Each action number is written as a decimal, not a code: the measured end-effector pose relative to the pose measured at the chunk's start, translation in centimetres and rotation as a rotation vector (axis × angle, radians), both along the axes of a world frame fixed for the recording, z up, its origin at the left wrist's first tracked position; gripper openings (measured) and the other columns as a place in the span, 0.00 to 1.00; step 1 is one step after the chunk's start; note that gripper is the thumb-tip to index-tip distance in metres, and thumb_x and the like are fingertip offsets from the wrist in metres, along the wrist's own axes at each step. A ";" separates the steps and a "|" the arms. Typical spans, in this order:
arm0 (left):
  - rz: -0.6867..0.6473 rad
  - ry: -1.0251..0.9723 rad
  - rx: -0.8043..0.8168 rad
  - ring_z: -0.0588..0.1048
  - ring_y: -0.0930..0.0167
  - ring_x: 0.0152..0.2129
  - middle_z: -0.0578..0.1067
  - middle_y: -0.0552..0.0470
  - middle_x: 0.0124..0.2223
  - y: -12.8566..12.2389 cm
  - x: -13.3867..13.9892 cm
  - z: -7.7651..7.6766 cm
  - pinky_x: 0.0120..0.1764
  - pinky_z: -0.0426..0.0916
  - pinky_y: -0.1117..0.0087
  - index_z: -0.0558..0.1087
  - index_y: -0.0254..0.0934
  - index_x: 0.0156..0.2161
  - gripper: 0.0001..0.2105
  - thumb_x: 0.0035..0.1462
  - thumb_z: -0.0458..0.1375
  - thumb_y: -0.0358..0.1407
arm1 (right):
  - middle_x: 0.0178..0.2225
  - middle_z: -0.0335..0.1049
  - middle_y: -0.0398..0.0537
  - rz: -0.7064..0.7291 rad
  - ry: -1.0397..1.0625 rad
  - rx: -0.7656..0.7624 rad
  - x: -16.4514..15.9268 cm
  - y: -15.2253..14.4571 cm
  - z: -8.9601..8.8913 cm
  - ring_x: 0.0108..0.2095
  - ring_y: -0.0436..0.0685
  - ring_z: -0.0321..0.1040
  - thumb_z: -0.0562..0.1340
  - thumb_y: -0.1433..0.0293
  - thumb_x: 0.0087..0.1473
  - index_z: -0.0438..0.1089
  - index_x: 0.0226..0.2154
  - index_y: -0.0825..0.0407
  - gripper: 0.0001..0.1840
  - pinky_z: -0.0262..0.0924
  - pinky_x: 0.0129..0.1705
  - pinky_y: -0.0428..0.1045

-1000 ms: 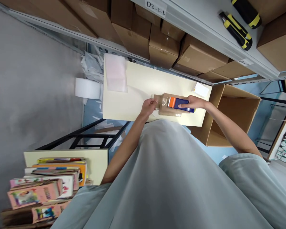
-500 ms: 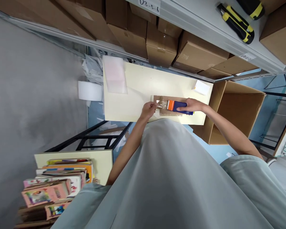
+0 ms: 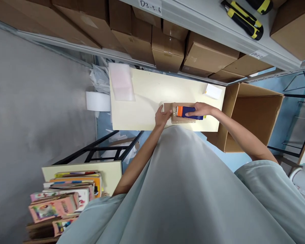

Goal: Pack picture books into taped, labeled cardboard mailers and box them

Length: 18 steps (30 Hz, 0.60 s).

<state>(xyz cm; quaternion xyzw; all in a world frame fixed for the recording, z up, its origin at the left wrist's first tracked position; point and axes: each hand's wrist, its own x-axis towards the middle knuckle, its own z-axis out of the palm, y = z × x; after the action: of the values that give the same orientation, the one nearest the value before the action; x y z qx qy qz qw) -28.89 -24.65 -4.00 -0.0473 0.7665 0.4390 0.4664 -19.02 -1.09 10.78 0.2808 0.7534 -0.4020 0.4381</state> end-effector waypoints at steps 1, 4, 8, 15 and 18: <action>-0.027 0.060 -0.024 0.84 0.65 0.39 0.86 0.45 0.47 -0.3 0.3 0.2 0.49 0.78 0.64 0.74 0.34 0.66 0.33 0.56 0.71 0.41 | 0.27 0.78 0.45 0.007 -0.002 0.002 0.0 0.0 0.0 0.31 0.59 0.76 0.76 0.39 0.50 0.81 0.49 0.51 0.37 0.65 0.36 0.51; -0.209 0.284 0.103 0.79 0.58 0.61 0.76 0.37 0.69 -1.1 1.4 1.4 0.64 0.74 0.57 0.67 0.36 0.73 0.36 0.62 0.67 0.39 | 0.26 0.77 0.45 0.020 0.003 0.003 -0.1 0.0 -0.1 0.30 0.59 0.75 0.76 0.39 0.50 0.82 0.49 0.51 0.38 0.64 0.35 0.51; -0.628 0.506 0.381 0.46 0.51 0.81 0.47 0.36 0.83 -0.5 2.7 2.8 0.78 0.53 0.47 0.43 0.38 0.82 0.54 0.62 0.70 0.44 | 0.27 0.78 0.46 0.036 0.020 0.007 -0.1 0.0 -0.1 0.31 0.59 0.75 0.76 0.38 0.50 0.82 0.45 0.51 0.36 0.63 0.34 0.51; -0.901 0.608 0.246 0.37 0.43 0.81 0.46 0.27 0.82 2.6 1.9 2.8 0.78 0.37 0.40 0.45 0.28 0.81 0.55 0.64 0.70 0.51 | 0.28 0.78 0.48 0.067 0.004 0.044 0.6 0.3 0.2 0.32 0.60 0.76 0.75 0.38 0.52 0.83 0.41 0.53 0.35 0.63 0.36 0.51; -0.932 0.616 0.210 0.42 0.45 0.81 0.51 0.26 0.81 3.3 2.3 3.4 0.78 0.40 0.42 0.50 0.27 0.80 0.45 0.70 0.64 0.48 | 0.30 0.80 0.49 0.070 0.007 0.028 1.5 1.0 0.3 0.33 0.60 0.77 0.74 0.40 0.54 0.82 0.43 0.52 0.33 0.65 0.37 0.51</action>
<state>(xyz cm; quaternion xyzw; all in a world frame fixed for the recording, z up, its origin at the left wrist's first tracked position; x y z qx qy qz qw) -26.60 -21.39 -0.56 0.4727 0.7594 0.2542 0.3677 -17.56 -0.09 11.08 0.2590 0.7697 -0.3769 0.4454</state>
